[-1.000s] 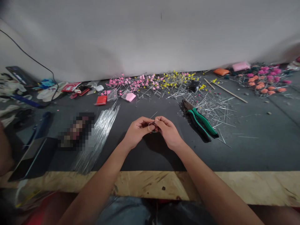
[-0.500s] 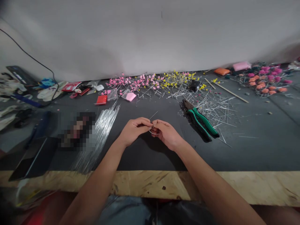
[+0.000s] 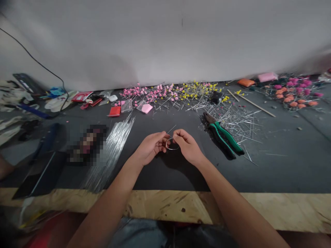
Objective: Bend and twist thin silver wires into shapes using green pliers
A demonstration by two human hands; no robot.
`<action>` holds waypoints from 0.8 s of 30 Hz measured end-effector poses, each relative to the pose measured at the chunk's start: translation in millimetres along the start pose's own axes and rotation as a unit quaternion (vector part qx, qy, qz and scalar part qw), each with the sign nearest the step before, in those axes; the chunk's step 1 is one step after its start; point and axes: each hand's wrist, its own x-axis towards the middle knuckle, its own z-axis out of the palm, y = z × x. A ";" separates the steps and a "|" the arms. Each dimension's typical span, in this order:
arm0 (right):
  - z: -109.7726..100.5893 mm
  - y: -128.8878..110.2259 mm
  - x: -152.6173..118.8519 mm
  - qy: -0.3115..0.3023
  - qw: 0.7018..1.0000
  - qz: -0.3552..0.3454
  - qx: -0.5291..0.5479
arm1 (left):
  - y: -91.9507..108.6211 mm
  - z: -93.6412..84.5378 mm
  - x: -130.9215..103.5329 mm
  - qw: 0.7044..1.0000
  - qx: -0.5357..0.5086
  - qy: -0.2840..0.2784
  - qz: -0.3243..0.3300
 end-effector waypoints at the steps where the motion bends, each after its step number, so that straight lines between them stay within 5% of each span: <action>1: 0.1 -0.3 -0.3 0.000 1.000 -0.008 -0.018 | 0.2 0.4 -0.7 1.000 0.000 -0.010 -0.011; 6: 3.7 -2.0 -2.6 -0.026 0.998 -0.030 -0.050 | -0.2 2.0 -3.9 0.999 0.027 -0.037 -0.011; 15: 3.3 -0.9 -3.7 -0.006 0.990 -0.054 -0.127 | -0.5 7.8 -6.1 0.995 0.081 0.043 0.034; 24: 3.5 -4.4 -5.3 -0.011 0.988 -0.056 -0.147 | -0.5 8.0 -5.8 0.990 0.116 0.060 0.060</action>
